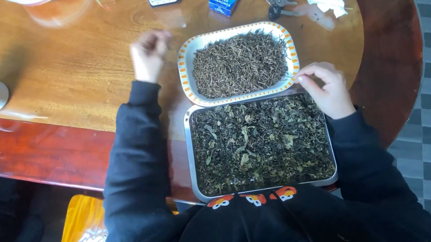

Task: The person sits at a table and sorts dried leaves by hand, picking through a metal tray and transferring selected pieces into a separate bowl. They occasionally pause to interact with a phone on the table.

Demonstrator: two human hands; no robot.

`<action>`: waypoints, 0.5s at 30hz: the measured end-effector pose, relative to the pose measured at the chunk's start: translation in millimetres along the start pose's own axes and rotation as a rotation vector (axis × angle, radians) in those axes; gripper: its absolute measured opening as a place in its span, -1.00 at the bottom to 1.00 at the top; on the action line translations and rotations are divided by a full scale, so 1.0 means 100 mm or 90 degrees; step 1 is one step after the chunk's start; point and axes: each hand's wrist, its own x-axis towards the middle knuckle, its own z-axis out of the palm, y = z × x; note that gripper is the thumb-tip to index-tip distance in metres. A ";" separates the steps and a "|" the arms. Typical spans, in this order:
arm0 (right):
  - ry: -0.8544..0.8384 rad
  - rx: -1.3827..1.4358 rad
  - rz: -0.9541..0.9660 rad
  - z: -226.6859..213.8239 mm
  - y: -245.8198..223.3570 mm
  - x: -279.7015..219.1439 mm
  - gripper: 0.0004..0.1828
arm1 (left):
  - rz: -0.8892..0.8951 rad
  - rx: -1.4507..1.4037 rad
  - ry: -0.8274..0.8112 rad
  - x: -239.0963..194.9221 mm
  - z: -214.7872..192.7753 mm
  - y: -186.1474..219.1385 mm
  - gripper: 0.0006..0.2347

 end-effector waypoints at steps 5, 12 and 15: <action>0.029 -0.008 0.012 0.01 0.02 0.00 -0.89 | -0.152 -0.119 0.227 0.29 -0.10 -0.26 -0.81; 0.029 -0.010 0.023 0.06 0.08 -0.04 -0.91 | -0.116 0.412 0.039 0.32 -0.05 -0.50 -0.68; 0.022 -0.005 0.022 0.09 0.13 -0.06 -0.93 | -0.065 0.667 -0.134 0.38 0.08 -0.33 -0.59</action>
